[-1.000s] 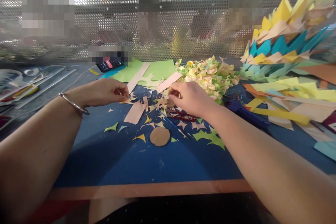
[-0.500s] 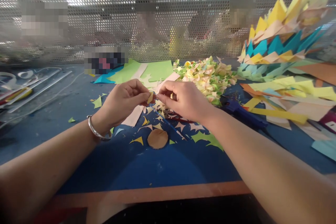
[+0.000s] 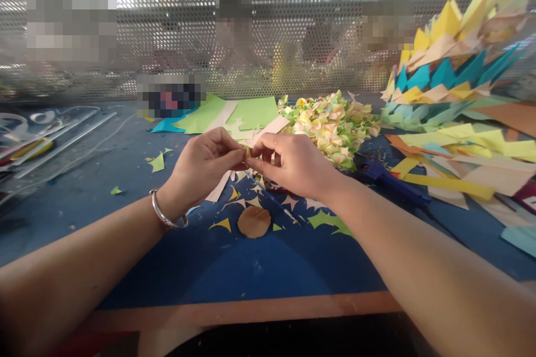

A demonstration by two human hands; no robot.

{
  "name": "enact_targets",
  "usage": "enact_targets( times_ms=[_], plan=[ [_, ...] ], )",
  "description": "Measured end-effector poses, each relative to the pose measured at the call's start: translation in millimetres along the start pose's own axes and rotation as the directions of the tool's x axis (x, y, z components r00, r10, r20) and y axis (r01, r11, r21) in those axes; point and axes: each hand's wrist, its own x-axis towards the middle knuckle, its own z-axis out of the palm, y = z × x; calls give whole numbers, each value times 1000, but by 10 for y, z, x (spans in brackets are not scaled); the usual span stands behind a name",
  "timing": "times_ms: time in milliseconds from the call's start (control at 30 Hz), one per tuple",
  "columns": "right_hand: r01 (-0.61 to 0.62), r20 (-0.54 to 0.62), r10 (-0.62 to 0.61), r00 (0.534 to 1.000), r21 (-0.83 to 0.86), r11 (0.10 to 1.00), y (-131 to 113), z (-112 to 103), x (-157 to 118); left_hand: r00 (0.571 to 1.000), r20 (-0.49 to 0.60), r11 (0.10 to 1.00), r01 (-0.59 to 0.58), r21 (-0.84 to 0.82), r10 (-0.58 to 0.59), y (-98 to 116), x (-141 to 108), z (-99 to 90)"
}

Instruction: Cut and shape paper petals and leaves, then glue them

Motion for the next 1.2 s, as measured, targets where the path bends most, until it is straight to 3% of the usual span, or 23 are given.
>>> enact_targets(
  times_ms=[200, 533, 700, 900, 1200],
  plan=[
    [21, -9, -21, 1000, 18, 1000, 8, 10, -1, 999, -29, 999, -33, -37, 32, -42, -11, 26],
    [17, -22, -17, 1000, 14, 1000, 45, 2, 0, 998, -8, 982, 53, -182, -55, -42, 19, 24],
    [21, -39, -23, 999, -32, 999, 44, -4, 2, 1000, -4, 996, -3, -93, 2, -18, -13, 18],
    [8, -53, -13, 999, -96, 995, 52, -14, 16, 995, 83, 998, -57, 0, 56, 5, -35, -1],
    [47, -67, -49, 997, -30, 998, 72, -30, 10, 974, 180, 920, 191, -342, -136, 52, -9, -34]
  ],
)
